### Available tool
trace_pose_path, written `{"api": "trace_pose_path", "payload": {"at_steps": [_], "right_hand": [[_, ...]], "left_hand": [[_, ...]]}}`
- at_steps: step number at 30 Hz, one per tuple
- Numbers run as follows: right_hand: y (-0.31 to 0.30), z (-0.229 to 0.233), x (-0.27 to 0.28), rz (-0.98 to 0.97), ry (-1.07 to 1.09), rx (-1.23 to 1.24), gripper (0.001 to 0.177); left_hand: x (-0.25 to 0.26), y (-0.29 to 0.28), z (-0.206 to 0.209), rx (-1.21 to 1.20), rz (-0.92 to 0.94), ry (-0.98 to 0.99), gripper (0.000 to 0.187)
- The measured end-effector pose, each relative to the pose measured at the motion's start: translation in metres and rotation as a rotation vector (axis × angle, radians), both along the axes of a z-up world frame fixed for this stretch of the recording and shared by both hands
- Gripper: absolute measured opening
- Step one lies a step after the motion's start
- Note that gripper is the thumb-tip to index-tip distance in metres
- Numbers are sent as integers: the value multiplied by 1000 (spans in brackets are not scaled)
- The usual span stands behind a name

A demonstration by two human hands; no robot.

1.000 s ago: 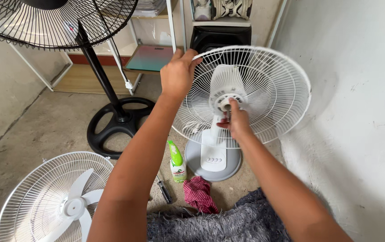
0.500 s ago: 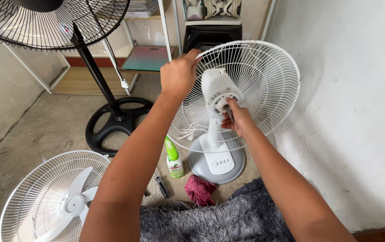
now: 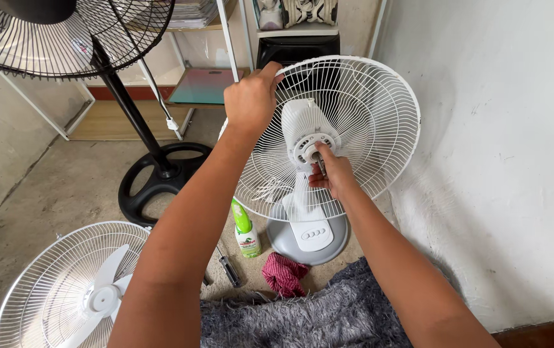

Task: The person assembles a white pedestal fan by attaching the rear grille, installing the fan blades onto the motor hub, securing the blade cap, wiping the front grille with a pink cloth, and mounting the front grille onto the fan head.

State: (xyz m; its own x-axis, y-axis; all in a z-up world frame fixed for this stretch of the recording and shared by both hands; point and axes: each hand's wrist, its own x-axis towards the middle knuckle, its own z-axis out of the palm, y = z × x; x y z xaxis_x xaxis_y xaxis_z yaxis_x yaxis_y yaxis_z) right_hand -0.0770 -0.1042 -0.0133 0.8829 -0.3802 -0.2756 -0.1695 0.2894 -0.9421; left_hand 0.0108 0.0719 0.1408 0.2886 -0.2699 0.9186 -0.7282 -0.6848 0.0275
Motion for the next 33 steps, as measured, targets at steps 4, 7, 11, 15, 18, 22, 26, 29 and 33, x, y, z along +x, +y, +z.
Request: {"api": "trace_pose_path", "payload": {"at_steps": [4,7,11,15,18,22,26,29,33], "right_hand": [[1,2,-1,-9,-13,-54,59],[-2,1,0,1,-12,-87,58],[-9,-8,8,93,28,80,64],[-4,-34,17,113,-98,315,59],[0,-55,32,114,-137,620,67],[21,-84,43,232,-533,1122,59],[55,-82,48,382,-859,1686,49],[47,-60,21,260,-565,1600,50],[20,-10,-15,57,35,481,68]], "left_hand": [[3,-4,-5,-15,29,-17,10],[5,-7,-4,-2,26,-21,10],[4,-9,-4,-18,5,-37,10],[6,-6,0,7,20,-23,13],[6,-3,1,-16,-8,-1,13],[8,-9,3,-7,-15,-34,12],[9,-7,1,-15,-29,-36,13],[10,5,-1,-13,15,6,13],[13,13,-2,-38,-10,21,9]]}}
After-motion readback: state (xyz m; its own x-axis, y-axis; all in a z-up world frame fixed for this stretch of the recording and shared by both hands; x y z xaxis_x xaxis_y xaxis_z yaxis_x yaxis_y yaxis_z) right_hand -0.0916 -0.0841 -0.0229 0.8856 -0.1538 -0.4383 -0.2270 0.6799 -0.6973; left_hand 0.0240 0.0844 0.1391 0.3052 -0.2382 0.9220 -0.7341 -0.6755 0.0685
